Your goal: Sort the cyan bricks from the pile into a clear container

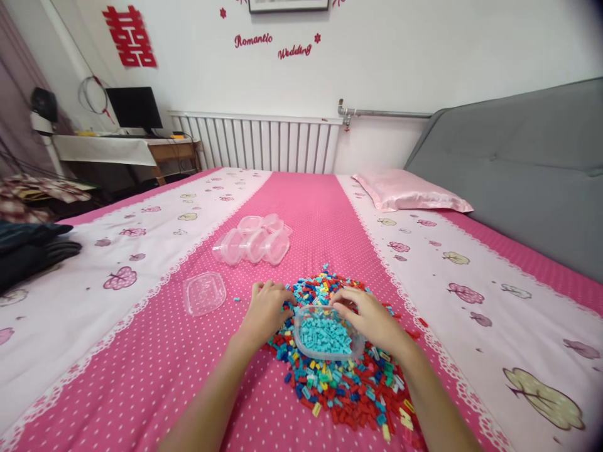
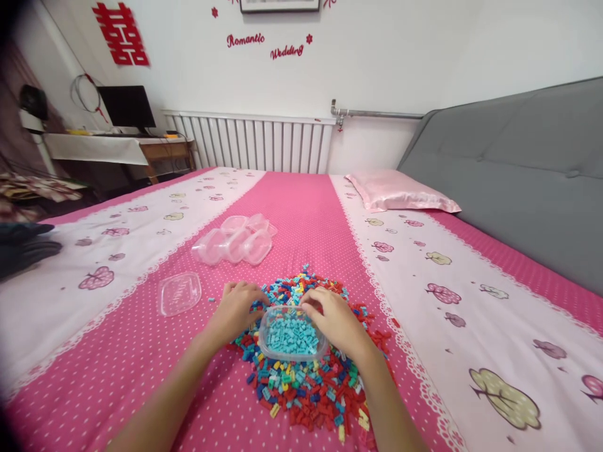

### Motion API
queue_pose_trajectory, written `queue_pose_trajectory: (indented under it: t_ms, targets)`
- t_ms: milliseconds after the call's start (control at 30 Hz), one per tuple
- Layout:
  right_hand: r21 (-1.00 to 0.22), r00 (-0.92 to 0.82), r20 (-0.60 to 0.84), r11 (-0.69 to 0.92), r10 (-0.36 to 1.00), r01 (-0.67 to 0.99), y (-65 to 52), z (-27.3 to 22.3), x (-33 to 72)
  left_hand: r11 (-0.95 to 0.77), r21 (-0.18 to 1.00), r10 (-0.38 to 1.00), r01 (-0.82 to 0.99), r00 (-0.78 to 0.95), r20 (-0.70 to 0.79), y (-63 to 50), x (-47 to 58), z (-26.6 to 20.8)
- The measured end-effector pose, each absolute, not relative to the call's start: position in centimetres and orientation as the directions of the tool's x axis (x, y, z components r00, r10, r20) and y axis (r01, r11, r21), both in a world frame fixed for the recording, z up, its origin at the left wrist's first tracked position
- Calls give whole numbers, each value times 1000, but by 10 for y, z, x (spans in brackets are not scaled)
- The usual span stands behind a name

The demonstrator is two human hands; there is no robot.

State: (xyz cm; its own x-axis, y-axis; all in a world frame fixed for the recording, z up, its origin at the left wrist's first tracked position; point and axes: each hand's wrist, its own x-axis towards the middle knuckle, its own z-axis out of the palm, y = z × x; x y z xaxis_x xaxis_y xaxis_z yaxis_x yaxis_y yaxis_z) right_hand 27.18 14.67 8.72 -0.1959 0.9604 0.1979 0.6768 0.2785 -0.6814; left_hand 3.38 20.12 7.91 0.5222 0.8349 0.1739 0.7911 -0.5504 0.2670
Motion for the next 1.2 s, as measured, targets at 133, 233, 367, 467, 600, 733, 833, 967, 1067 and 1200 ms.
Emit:
queue_pose_trajectory:
  t_ms: [133, 233, 367, 467, 600, 733, 833, 967, 1067, 1200]
  targets:
    - [-694, -200, 180, 268, 963, 668, 145, 88, 272, -535, 284, 845, 795, 505, 179, 202, 33, 77]
    - [-701, -201, 176, 266, 964, 661, 145, 89, 272, -523, 317, 852, 791, 485, 197, 203, 32, 78]
    - [-703, -206, 160, 258, 965, 663, 146, 89, 272, -492, 403, 871, 772, 428, 242, 207, 30, 81]
    - [-694, -212, 170, 270, 962, 667, 146, 88, 272, -482, 503, 876, 717, 387, 288, 209, 30, 83]
    - [-680, -196, 225, 298, 955, 670, 146, 88, 270, -510, 655, 856, 557, 404, 323, 208, 35, 87]
    - [-662, -180, 400, 419, 898, 621, 144, 94, 263, -515, 776, 824, 364, 458, 332, 201, 40, 92]
    - [-627, -231, 494, 527, 838, 574, 142, 99, 254, -488, 841, 804, 235, 496, 328, 198, 41, 94]
    - [-593, -255, 556, 592, 791, 545, 141, 98, 243, -427, 896, 792, 122, 529, 305, 198, 42, 93]
    - [-575, -237, 595, 613, 768, 541, 142, 96, 240, -361, 931, 796, 62, 540, 273, 198, 43, 91]
    - [-577, -223, 593, 602, 773, 553, 142, 94, 239, -232, 973, 789, 7, 586, 184, 196, 45, 89]
